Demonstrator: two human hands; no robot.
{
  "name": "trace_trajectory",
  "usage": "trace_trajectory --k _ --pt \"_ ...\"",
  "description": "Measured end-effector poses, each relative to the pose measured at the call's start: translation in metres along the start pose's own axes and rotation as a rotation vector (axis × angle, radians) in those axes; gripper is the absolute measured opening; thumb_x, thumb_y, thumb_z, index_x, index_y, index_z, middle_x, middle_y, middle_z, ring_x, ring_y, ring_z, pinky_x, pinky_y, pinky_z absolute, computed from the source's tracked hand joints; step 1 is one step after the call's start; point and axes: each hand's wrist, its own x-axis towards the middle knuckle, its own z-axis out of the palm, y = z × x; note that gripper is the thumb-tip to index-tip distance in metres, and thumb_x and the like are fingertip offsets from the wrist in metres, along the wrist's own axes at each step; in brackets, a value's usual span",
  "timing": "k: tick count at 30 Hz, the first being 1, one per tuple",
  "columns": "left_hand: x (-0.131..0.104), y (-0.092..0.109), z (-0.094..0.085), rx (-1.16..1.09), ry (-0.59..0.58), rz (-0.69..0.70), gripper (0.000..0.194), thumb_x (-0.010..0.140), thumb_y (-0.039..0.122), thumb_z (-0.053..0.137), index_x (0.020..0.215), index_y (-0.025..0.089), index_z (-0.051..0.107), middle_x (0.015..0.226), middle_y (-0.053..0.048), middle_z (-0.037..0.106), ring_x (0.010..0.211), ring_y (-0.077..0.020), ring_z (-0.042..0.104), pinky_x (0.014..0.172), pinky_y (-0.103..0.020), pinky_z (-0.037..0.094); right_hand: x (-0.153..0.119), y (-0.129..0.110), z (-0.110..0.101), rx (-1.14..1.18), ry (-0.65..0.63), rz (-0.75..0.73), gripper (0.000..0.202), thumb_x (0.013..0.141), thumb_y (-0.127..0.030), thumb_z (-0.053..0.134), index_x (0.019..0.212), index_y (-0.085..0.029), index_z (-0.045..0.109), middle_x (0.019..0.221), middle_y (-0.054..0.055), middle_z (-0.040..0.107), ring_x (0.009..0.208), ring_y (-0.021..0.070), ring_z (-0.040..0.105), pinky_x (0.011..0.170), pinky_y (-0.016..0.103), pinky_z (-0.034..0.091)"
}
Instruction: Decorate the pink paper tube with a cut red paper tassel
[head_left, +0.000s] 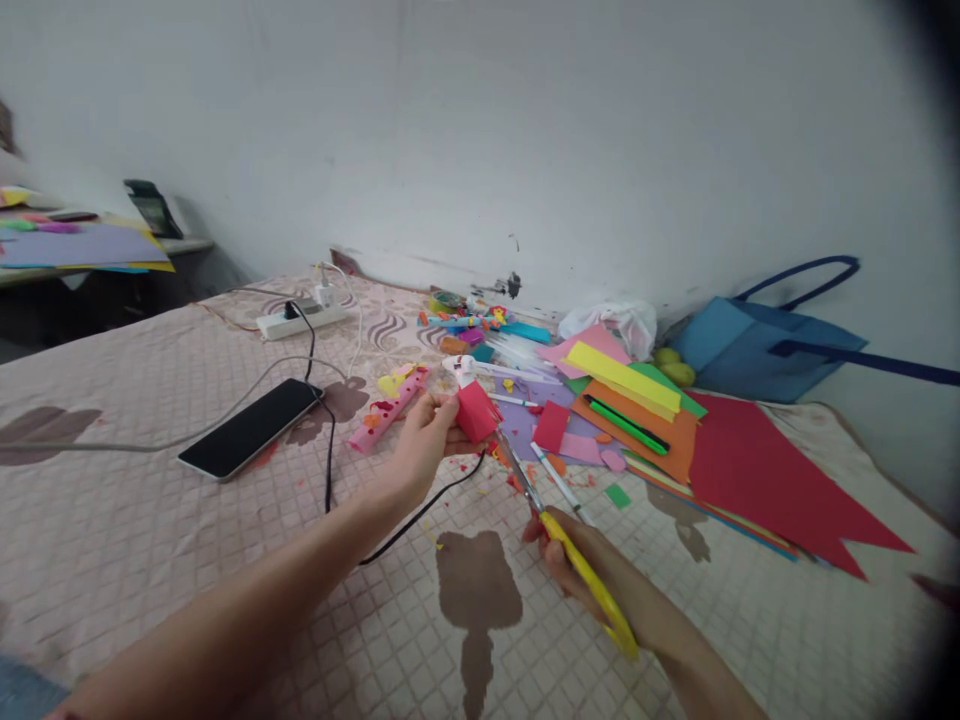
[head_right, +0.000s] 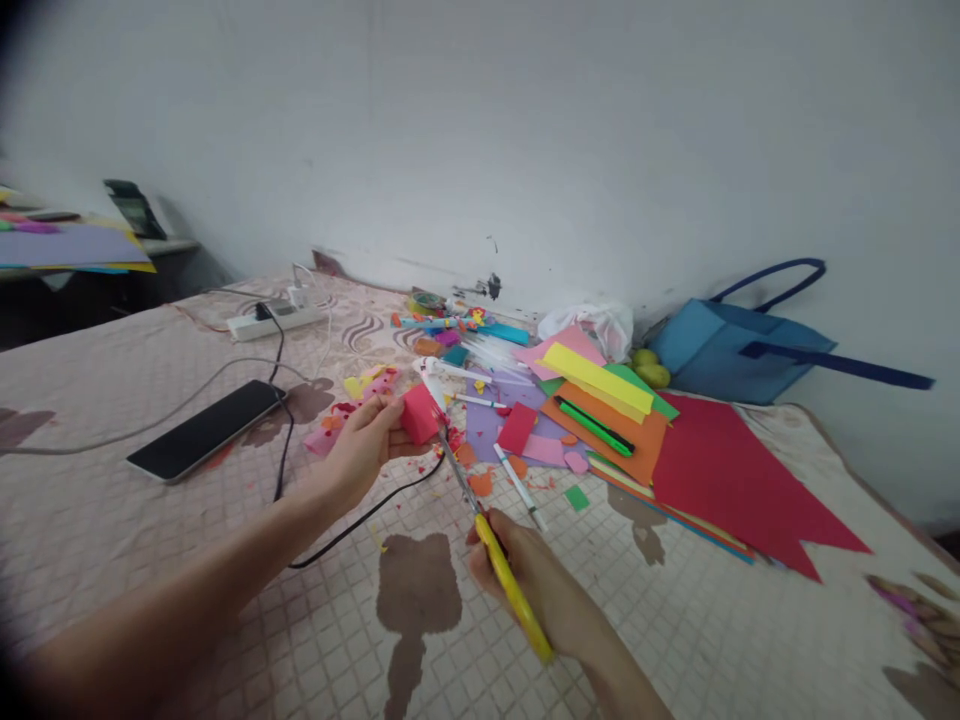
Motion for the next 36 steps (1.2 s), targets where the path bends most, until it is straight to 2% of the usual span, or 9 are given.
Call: trace_trajectory --k 4,13,17,22,27,30,36 --pt "0.002 0.005 0.008 0.036 -0.04 0.022 0.018 0.084 0.03 0.055 0.081 0.018 0.042 0.072 -0.005 0.068 0.063 -0.0197 0.07 0.064 -0.037 0.058 0.002 -0.001 -0.001 0.027 0.012 0.013 0.045 0.086 -0.062 0.039 0.093 -0.021 0.057 0.06 -0.003 0.046 0.05 0.011 0.043 0.045 0.024 0.039" --pt "-0.003 0.007 0.019 0.106 -0.054 -0.017 0.014 0.086 0.026 0.051 0.082 0.019 0.04 0.069 -0.002 0.066 0.058 -0.0185 0.069 0.06 -0.036 0.057 0.008 0.0 0.007 0.124 0.008 0.037 0.055 0.081 -0.072 0.033 0.084 -0.019 0.049 0.066 -0.004 0.042 0.05 0.0096 0.042 0.047 0.025 0.044" --pt "-0.007 0.005 0.017 0.119 -0.064 -0.027 0.014 0.086 0.027 0.052 0.082 0.019 0.041 0.069 -0.001 0.066 0.059 -0.0175 0.069 0.062 -0.035 0.057 0.008 -0.004 0.008 0.014 0.03 -0.002 0.046 0.085 -0.064 0.037 0.085 -0.02 0.048 0.071 -0.001 0.048 0.056 0.0116 0.046 0.049 0.024 0.044" --pt "-0.008 0.005 0.016 0.127 -0.046 -0.032 0.017 0.085 0.028 0.054 0.082 0.018 0.041 0.07 -0.002 0.066 0.059 -0.0171 0.068 0.063 -0.035 0.057 0.009 -0.008 0.01 -0.027 0.046 -0.014 0.039 0.088 -0.056 0.035 0.088 -0.019 0.047 0.073 0.001 0.052 0.054 0.0112 0.046 0.049 0.025 0.044" --pt "-0.008 0.005 0.016 0.132 -0.031 -0.027 0.014 0.087 0.028 0.051 0.082 0.018 0.042 0.07 -0.002 0.066 0.058 -0.0166 0.068 0.063 -0.035 0.057 0.012 -0.001 0.017 -0.019 0.059 -0.03 0.042 0.088 -0.057 0.031 0.091 -0.019 0.048 0.061 -0.003 0.045 0.05 0.0118 0.044 0.047 0.025 0.041" --pt "-0.008 0.004 0.016 0.124 -0.036 -0.032 0.015 0.086 0.028 0.052 0.082 0.018 0.041 0.07 -0.001 0.066 0.058 -0.0166 0.068 0.064 -0.036 0.057 0.014 0.002 0.019 0.006 0.079 -0.038 0.041 0.088 -0.057 0.033 0.089 -0.02 0.049 0.062 -0.004 0.045 0.048 0.011 0.042 0.044 0.023 0.038" --pt "-0.007 0.001 0.015 0.095 -0.029 -0.044 0.016 0.086 0.027 0.053 0.081 0.018 0.041 0.069 -0.002 0.066 0.061 -0.0184 0.069 0.066 -0.039 0.057 0.011 -0.009 0.016 -0.018 0.087 -0.023 0.034 0.088 -0.053 0.036 0.089 -0.021 0.048 0.064 -0.002 0.046 0.052 0.0129 0.045 0.047 0.025 0.041"
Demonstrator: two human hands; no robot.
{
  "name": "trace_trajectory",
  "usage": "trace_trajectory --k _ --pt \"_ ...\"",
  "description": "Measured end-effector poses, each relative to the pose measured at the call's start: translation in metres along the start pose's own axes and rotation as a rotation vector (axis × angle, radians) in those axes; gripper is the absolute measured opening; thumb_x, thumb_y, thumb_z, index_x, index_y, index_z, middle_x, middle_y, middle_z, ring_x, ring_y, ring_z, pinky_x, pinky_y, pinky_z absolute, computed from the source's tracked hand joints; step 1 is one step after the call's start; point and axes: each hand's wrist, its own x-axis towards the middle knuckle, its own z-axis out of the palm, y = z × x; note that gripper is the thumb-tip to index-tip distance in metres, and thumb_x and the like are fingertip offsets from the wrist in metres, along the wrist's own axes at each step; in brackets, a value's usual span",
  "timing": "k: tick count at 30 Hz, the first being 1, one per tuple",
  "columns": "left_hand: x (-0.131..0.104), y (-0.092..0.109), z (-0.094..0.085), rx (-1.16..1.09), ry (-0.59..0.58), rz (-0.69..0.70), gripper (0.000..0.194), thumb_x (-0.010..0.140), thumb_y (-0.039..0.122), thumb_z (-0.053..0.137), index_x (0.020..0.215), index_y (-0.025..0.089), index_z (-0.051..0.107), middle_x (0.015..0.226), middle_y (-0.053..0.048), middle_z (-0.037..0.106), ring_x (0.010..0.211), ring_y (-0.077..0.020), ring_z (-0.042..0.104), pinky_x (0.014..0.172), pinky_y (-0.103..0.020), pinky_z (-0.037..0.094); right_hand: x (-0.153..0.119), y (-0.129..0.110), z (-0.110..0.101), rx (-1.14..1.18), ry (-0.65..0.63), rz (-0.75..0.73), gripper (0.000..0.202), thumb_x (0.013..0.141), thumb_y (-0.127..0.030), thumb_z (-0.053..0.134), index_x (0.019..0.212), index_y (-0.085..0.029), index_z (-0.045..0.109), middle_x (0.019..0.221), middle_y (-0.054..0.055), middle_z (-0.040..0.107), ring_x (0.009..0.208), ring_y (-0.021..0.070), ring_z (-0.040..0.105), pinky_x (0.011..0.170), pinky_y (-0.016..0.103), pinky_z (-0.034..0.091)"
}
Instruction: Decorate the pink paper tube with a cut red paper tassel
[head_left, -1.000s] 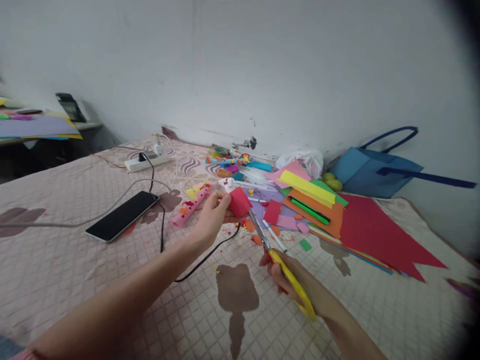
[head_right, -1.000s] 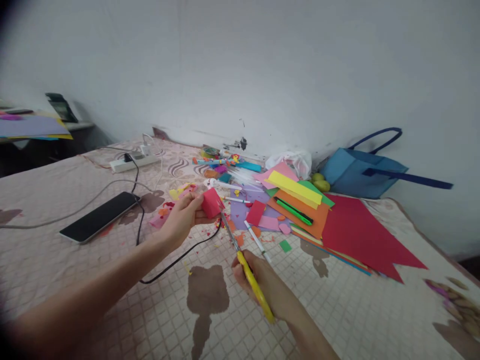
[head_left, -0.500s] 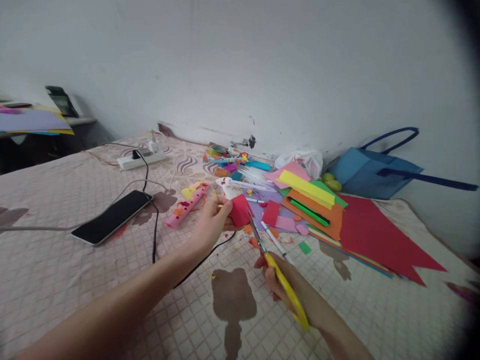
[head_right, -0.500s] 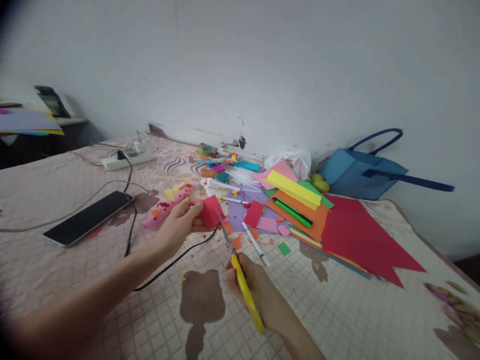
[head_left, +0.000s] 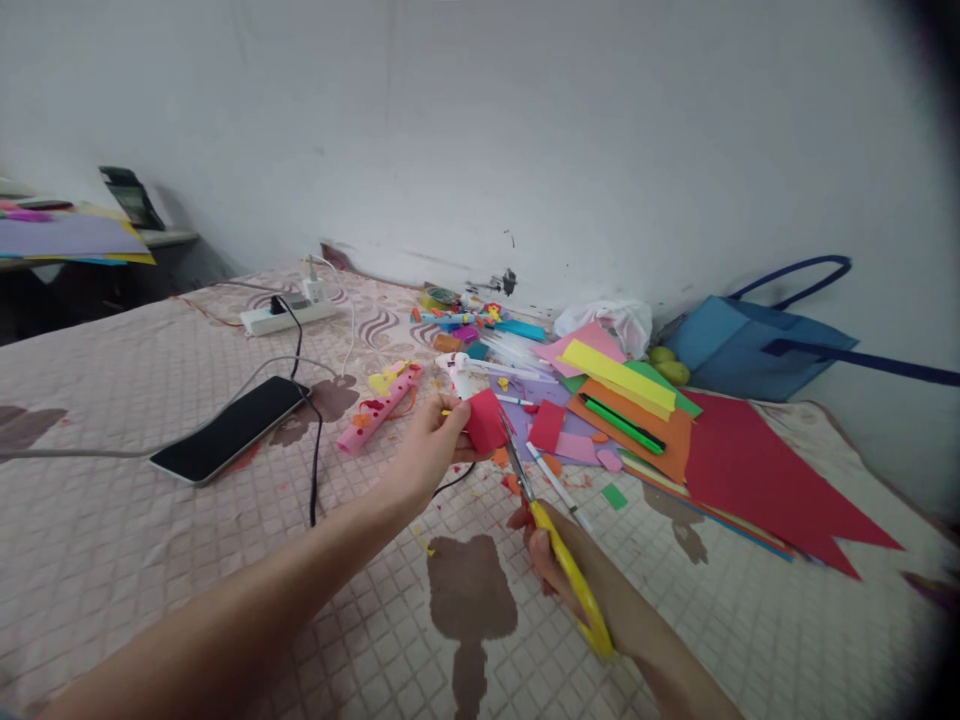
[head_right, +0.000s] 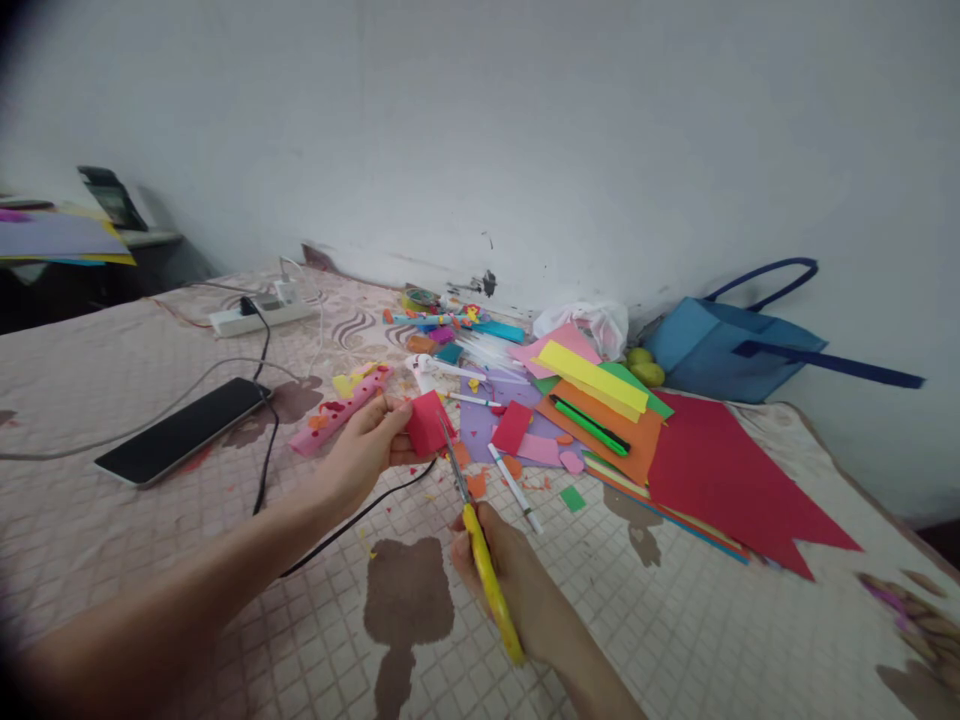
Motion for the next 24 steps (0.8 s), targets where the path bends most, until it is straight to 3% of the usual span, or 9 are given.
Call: trace_trajectory --k 10,24 --pt "-0.0019 0.0004 0.0007 -0.024 0.008 0.014 0.018 0.084 0.026 0.056 0.078 0.018 0.041 0.066 -0.002 0.064 0.057 -0.0179 0.068 0.062 -0.035 0.057 0.0008 -0.0021 -0.0016 0.066 -0.047 0.052 0.04 0.086 -0.059 0.037 0.09 -0.021 0.049 0.067 -0.002 0.046 0.054 0.0123 0.045 0.051 0.027 0.043" --pt "-0.0014 0.0 0.0015 -0.017 0.018 0.013 0.016 0.086 0.025 0.054 0.079 0.018 0.042 0.065 -0.002 0.065 0.056 -0.0169 0.068 0.058 -0.03 0.055 0.0021 0.0031 0.0008 0.076 -0.002 0.066 0.04 0.087 -0.06 0.036 0.091 -0.023 0.05 0.067 -0.002 0.047 0.052 0.012 0.046 0.05 0.027 0.044"
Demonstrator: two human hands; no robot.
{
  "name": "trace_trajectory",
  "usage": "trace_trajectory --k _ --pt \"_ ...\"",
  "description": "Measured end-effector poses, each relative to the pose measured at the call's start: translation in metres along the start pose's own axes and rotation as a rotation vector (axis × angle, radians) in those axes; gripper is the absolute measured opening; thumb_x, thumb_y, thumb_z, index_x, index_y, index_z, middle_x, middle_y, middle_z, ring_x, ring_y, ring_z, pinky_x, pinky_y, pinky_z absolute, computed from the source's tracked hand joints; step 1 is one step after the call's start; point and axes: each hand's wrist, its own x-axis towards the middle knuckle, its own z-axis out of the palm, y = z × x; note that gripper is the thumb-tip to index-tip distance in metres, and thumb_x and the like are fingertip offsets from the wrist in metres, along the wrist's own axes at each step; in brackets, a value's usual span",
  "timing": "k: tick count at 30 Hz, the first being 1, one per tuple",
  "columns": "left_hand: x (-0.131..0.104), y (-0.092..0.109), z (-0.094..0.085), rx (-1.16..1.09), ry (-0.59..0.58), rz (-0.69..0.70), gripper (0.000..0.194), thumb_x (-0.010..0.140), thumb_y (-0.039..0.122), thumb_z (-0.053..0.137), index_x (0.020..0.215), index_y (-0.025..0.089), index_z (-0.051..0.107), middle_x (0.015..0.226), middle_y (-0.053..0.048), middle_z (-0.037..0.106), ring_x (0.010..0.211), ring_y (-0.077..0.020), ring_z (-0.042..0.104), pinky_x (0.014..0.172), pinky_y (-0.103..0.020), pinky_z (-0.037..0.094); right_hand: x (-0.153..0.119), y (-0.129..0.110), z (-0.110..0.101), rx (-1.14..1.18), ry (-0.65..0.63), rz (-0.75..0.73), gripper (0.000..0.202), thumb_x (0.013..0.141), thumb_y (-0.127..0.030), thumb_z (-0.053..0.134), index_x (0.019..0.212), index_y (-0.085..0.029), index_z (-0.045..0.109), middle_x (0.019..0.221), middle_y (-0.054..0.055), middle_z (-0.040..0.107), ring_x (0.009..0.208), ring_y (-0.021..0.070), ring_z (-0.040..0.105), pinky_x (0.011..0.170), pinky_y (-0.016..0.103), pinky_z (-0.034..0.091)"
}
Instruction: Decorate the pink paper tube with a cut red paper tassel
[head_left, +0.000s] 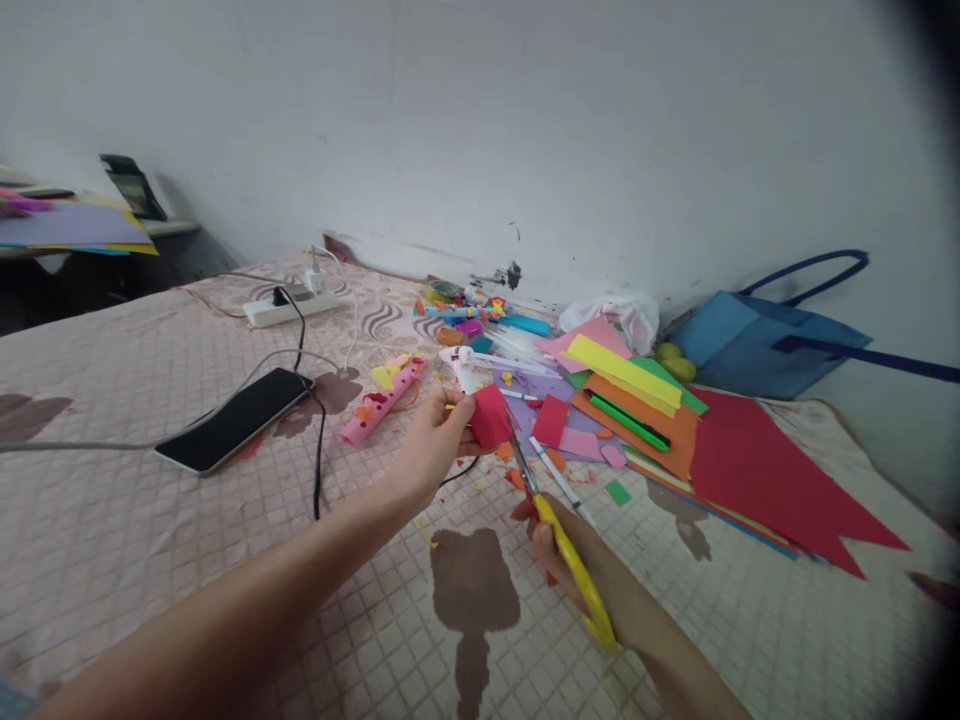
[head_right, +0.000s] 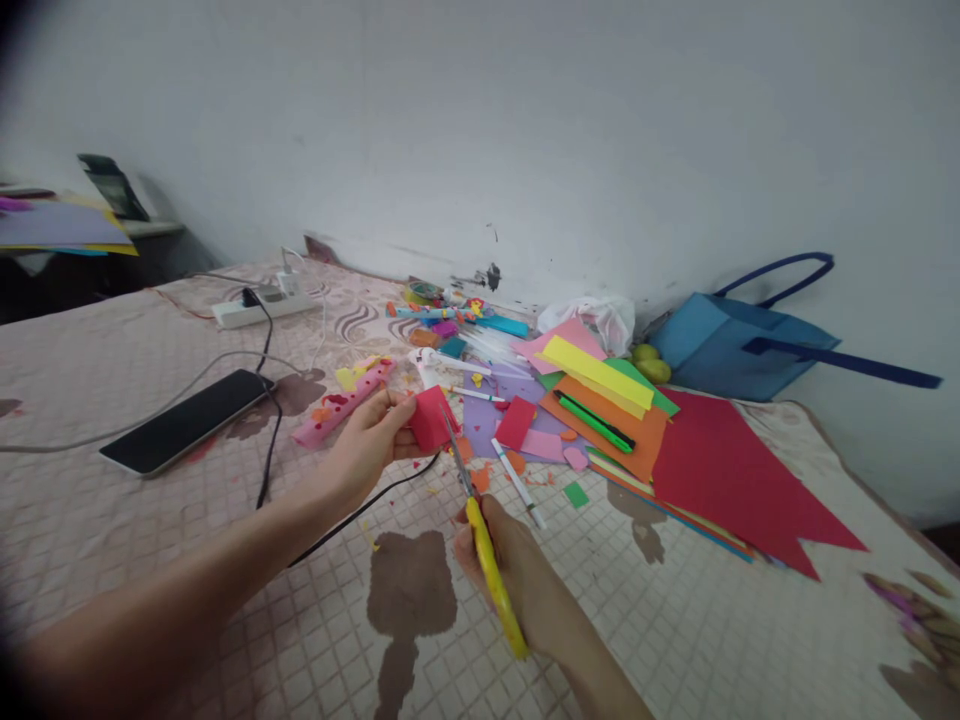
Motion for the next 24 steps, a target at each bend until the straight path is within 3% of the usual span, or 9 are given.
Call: trace_trajectory --k 10,17,24 --pt "0.0011 -0.0019 -0.0009 -0.032 0.016 -0.002 0.019 0.083 0.028 0.059 0.079 0.017 0.045 0.071 -0.005 0.067 0.061 -0.0178 0.068 0.064 -0.034 0.056 0.0012 -0.0026 -0.0002 -0.077 0.0 -0.043 0.046 0.085 -0.065 0.033 0.086 -0.021 0.049 0.075 0.002 0.053 0.057 0.0132 0.05 0.045 0.025 0.043" --pt "0.0006 -0.001 -0.0014 -0.019 0.013 -0.003 0.016 0.086 0.025 0.054 0.078 0.017 0.043 0.067 -0.002 0.065 0.059 -0.0155 0.068 0.061 -0.03 0.056 0.0023 0.0028 -0.001 -0.021 -0.033 0.017 0.049 0.082 -0.07 0.036 0.081 -0.021 0.045 0.068 -0.002 0.046 0.051 0.0103 0.042 0.042 0.022 0.039" --pt "0.0029 -0.0016 -0.0027 -0.009 0.005 -0.002 0.017 0.085 0.028 0.056 0.08 0.017 0.044 0.072 -0.005 0.067 0.062 -0.0171 0.068 0.064 -0.034 0.057 0.0018 -0.0018 -0.0006 -0.008 -0.024 0.052 0.047 0.079 -0.069 0.043 0.073 -0.022 0.04 0.063 -0.003 0.042 0.051 0.0103 0.04 0.041 0.021 0.034"
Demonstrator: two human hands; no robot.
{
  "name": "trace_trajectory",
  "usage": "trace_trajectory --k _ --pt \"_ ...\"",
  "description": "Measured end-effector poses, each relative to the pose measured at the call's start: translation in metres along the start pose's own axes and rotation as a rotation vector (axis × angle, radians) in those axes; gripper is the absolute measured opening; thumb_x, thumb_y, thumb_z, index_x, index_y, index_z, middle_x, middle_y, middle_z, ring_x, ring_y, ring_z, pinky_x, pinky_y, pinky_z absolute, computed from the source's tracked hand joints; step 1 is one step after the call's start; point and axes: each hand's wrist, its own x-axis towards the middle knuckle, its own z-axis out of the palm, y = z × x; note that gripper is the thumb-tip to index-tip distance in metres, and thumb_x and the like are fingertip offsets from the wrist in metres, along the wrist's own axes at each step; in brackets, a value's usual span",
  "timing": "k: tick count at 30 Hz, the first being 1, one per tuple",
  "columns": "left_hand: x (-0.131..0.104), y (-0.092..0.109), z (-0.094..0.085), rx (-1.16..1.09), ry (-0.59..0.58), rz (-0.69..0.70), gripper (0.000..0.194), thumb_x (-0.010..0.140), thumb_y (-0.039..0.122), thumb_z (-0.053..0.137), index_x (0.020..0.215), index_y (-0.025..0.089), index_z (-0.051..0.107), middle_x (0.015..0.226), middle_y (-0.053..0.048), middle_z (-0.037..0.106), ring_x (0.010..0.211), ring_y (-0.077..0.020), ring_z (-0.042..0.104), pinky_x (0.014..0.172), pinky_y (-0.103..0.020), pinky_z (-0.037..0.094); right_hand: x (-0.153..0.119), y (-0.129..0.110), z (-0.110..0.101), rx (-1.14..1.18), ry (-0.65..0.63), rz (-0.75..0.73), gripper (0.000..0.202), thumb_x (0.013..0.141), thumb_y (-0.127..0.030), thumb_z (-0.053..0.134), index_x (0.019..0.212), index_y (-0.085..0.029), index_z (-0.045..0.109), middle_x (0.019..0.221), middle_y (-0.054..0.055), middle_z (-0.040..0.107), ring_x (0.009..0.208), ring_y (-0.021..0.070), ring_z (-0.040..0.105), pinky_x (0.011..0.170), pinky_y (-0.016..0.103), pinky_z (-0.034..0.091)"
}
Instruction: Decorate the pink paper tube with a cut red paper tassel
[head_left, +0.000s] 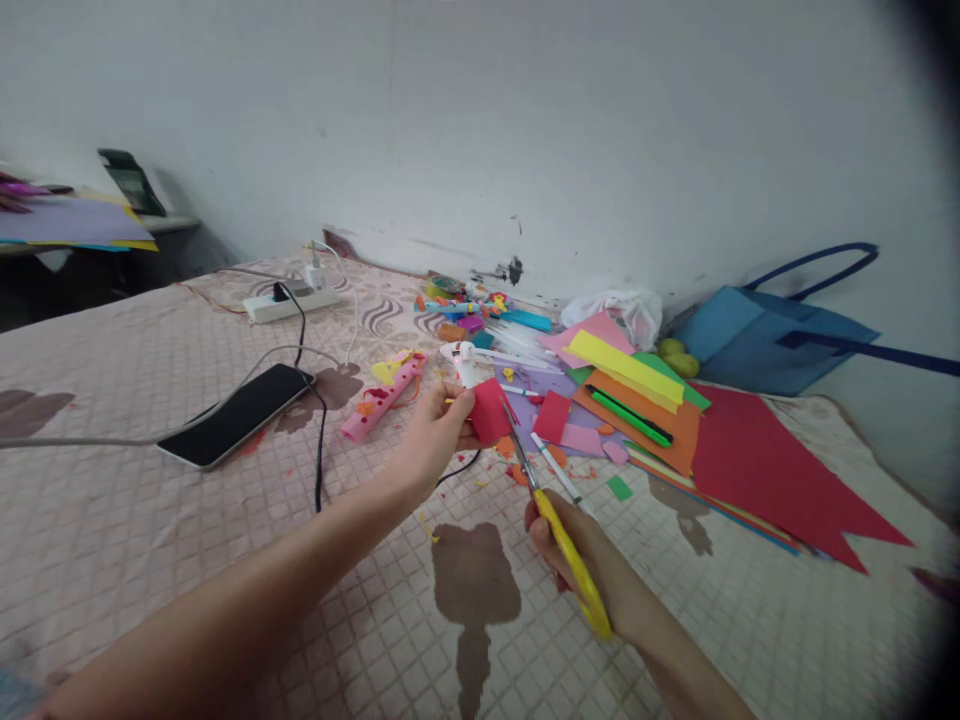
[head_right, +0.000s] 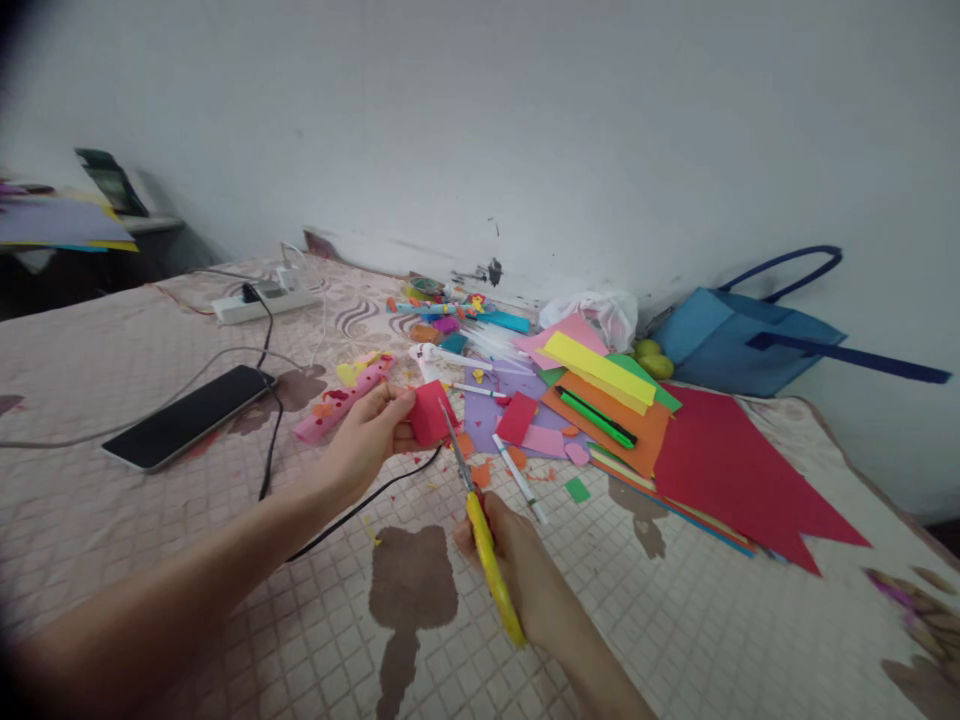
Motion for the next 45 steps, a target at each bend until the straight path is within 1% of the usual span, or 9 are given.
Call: trace_trajectory --k 4,8,11,14,17,25,32,39,45 --pt "0.001 0.001 0.0 0.005 0.009 0.003 0.015 0.086 0.027 0.054 0.08 0.017 0.044 0.071 -0.004 0.066 0.061 -0.0168 0.068 0.063 -0.033 0.057 0.002 0.001 0.001 0.055 0.01 0.047 0.044 0.075 -0.065 0.05 0.07 -0.023 0.039 0.061 -0.004 0.042 0.05 0.0108 0.042 0.041 0.021 0.035" --pt "0.0 0.002 0.0 0.007 0.012 0.003 0.013 0.087 0.024 0.052 0.08 0.017 0.043 0.069 -0.003 0.065 0.059 -0.016 0.067 0.062 -0.033 0.057 0.003 0.0 0.001 0.008 0.042 0.032 0.04 0.075 -0.06 0.054 0.07 -0.022 0.041 0.059 -0.004 0.043 0.049 0.0104 0.043 0.041 0.021 0.036" --pt "-0.001 0.003 0.0 0.003 0.005 -0.005 0.014 0.086 0.025 0.053 0.08 0.017 0.043 0.071 -0.004 0.066 0.061 -0.0175 0.068 0.064 -0.035 0.057 0.0 0.001 -0.001 -0.029 0.027 -0.024 0.039 0.081 -0.06 0.047 0.074 -0.021 0.045 0.058 -0.004 0.042 0.048 0.0102 0.041 0.042 0.021 0.037" --pt "-0.002 0.002 0.0 0.002 -0.014 -0.018 0.013 0.087 0.024 0.052 0.08 0.017 0.043 0.074 -0.006 0.068 0.063 -0.019 0.069 0.065 -0.037 0.057 -0.003 0.008 -0.003 -0.029 -0.032 -0.097 0.044 0.088 -0.061 0.034 0.087 -0.02 0.05 0.061 -0.004 0.043 0.05 0.0108 0.041 0.046 0.023 0.04" --pt "-0.002 0.003 0.0 0.009 -0.023 -0.025 0.013 0.089 0.024 0.049 0.08 0.017 0.042 0.073 -0.007 0.069 0.064 -0.0198 0.07 0.065 -0.036 0.057 -0.003 0.016 -0.003 -0.027 -0.055 -0.13 0.049 0.089 -0.063 0.029 0.094 -0.019 0.05 0.065 -0.002 0.045 0.053 0.0112 0.042 0.048 0.023 0.04" --pt "-0.002 0.003 0.0 0.009 -0.024 -0.016 0.013 0.09 0.024 0.048 0.08 0.017 0.041 0.074 -0.007 0.069 0.065 -0.0198 0.07 0.064 -0.036 0.057 -0.003 0.01 -0.002 -0.002 -0.063 -0.09 0.057 0.083 -0.073 0.028 0.092 -0.02 0.047 0.066 -0.003 0.042 0.053 0.0119 0.041 0.048 0.025 0.04" --pt "-0.001 0.0 -0.001 0.014 -0.027 0.001 0.012 0.09 0.023 0.047 0.081 0.017 0.041 0.074 -0.006 0.069 0.067 -0.0194 0.071 0.066 -0.037 0.058 -0.006 0.003 -0.004 -0.006 -0.065 -0.033 0.051 0.084 -0.069 0.031 0.093 -0.021 0.048 0.069 -0.002 0.041 0.056 0.0128 0.044 0.051 0.026 0.043" --pt "-0.001 0.0 0.0 0.005 -0.021 0.017 0.013 0.089 0.023 0.049 0.08 0.017 0.042 0.074 -0.007 0.069 0.067 -0.0196 0.071 0.065 -0.037 0.058 -0.002 0.003 -0.002 -0.034 -0.044 -0.067 0.054 0.083 -0.07 0.03 0.088 -0.02 0.048 0.067 -0.002 0.043 0.052 0.0112 0.042 0.048 0.025 0.042" --pt "-0.001 0.001 0.0 0.011 -0.012 0.009 0.012 0.089 0.022 0.049 0.08 0.017 0.041 0.073 -0.007 0.069 0.067 -0.0199 0.071 0.066 -0.037 0.058 -0.002 0.008 -0.002 -0.042 -0.049 -0.055 0.049 0.087 -0.065 0.031 0.095 -0.021 0.05 0.069 -0.001 0.045 0.054 0.0116 0.043 0.049 0.025 0.042"
